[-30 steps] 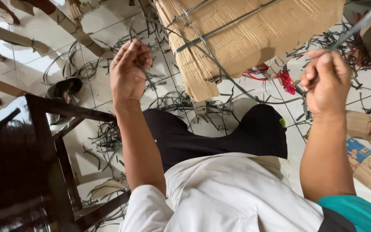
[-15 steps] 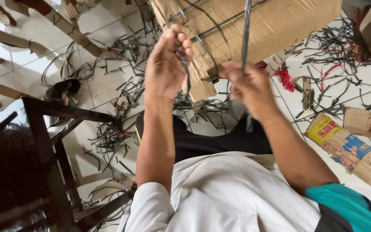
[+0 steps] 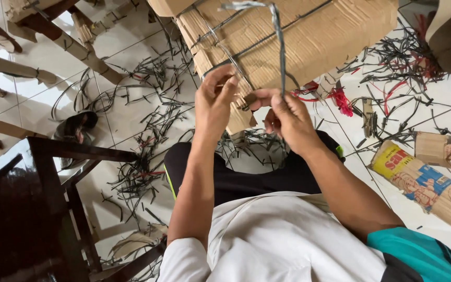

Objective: The person sits on the floor and bundles flattened cardboard pieces using black plastic straps. They wrap the straps around the cardboard, pull them tight, and tie knots by hand to secure the bundles.

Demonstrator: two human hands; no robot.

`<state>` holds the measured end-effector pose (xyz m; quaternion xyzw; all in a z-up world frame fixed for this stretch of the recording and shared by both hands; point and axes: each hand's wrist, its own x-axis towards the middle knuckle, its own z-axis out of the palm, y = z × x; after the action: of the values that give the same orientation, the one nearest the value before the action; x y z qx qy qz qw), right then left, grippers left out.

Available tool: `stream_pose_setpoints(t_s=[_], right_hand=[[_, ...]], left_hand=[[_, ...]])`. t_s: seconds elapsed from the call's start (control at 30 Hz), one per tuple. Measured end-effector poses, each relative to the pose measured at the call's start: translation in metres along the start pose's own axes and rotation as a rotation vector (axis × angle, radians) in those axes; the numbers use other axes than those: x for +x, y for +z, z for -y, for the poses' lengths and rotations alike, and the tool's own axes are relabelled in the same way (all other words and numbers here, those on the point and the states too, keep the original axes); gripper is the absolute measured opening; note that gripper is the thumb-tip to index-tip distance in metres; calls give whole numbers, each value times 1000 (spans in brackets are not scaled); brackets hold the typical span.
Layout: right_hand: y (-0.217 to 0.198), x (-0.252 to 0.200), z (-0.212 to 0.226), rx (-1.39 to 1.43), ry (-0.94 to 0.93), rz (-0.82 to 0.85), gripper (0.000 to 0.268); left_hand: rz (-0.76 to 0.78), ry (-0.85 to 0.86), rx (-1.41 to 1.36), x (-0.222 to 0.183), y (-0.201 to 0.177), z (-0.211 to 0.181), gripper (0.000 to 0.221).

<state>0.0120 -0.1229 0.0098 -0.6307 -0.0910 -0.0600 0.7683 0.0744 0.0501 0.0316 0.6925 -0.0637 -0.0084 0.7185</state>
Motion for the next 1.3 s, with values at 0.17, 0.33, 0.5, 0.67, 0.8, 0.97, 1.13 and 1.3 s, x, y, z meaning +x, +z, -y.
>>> stream_pose_setpoints(t_s=[0.17,0.33,0.5,0.67,0.8,0.97,1.13,1.3], right_hand=[[-25,20,8,238,-43,32,34],[-38,32,5,615,-59,2,35],[-40,29,9,688,30,-232,35],[-42,25,8,677,26,-210,35],[-45,24,10,668,9,-195,33],[-46,21,18,403,114,-169,48],[-61,-9,12,-497,57,-309,40],[-35,-21,20,-551,-534,44,62]], left_hand=[[-101,326,305,-19,7,1,57],[392,120,81,-48,25,-30,60],[551,-149,-102,-51,32,-21,65],[614,-187,-34,-50,38,1,56],[543,-225,-160,-48,46,27,12],[481,-74,-136,-46,44,27,11],[417,53,-133,-45,29,12,17],[377,52,-36,-42,36,10,16]])
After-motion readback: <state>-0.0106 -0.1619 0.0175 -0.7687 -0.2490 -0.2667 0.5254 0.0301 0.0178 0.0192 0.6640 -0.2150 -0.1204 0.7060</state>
